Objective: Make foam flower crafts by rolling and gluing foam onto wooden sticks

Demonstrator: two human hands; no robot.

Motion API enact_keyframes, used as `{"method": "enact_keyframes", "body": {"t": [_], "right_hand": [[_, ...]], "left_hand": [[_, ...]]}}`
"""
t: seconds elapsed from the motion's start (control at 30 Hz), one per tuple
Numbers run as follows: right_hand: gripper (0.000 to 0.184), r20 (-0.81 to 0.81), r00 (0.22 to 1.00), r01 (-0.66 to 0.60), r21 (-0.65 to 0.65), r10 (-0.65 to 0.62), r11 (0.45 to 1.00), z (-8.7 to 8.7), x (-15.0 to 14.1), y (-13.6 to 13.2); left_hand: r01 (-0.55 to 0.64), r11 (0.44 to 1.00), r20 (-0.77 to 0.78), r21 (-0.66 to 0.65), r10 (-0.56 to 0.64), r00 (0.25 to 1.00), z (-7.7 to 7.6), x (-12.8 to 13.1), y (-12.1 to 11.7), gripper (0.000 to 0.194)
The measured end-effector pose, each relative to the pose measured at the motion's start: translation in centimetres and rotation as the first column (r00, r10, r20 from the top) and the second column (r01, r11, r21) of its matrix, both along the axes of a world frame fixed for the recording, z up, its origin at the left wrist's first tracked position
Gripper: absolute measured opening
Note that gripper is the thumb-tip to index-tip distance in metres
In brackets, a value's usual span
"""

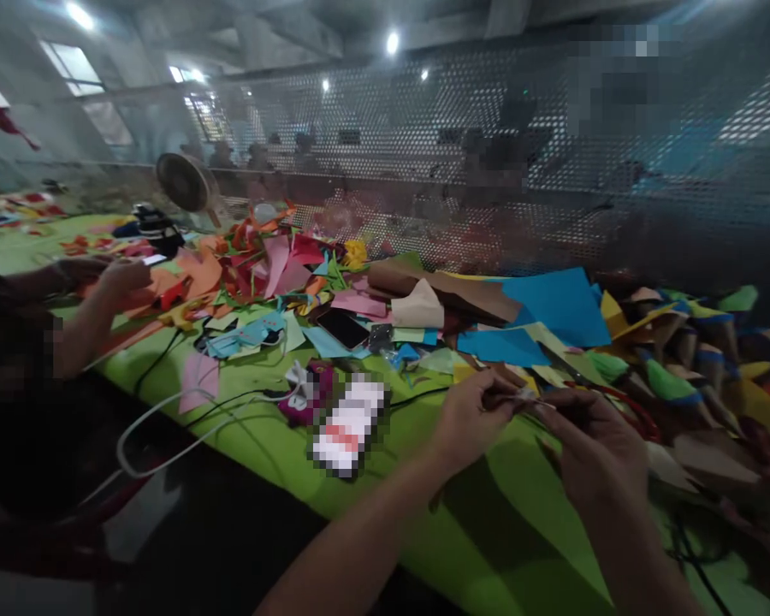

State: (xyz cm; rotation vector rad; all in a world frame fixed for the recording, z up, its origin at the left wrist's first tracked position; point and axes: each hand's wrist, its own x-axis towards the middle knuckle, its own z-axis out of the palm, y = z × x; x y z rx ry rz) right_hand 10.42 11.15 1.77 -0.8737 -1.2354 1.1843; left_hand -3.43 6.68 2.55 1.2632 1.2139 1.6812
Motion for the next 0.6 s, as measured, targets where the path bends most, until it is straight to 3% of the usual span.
{"method": "enact_keyframes", "body": {"t": [0.3,0.47,0.53,0.6], "right_hand": [[0.030,-0.114,0.992,-0.063,-0.088,0.053,0.994,0.3,0.0,0.8],[0.034,-0.148,0.989,-0.052,-0.156,0.028,0.986,1.3,-0.2,0.4],[0.037,-0.110,0.994,-0.011,-0.184,-0.009,0.983,2.0,-0.5,-0.3],[0.037,0.002,0.999,0.039,-0.119,-0.039,0.992,2.5,-0.8,-0.9]], "left_hand": [[-0.025,1.000,-0.052,0.011,0.026,0.998,-0.6,-0.1,0.0,0.008],[-0.029,1.000,0.006,-0.002,0.029,1.000,-0.5,-0.2,0.1,0.009],[-0.043,0.999,0.006,0.004,0.043,0.999,-0.5,-0.3,0.1,0.012],[-0.062,0.998,-0.012,0.010,0.062,0.998,-0.5,-0.4,0.1,0.014]]}}
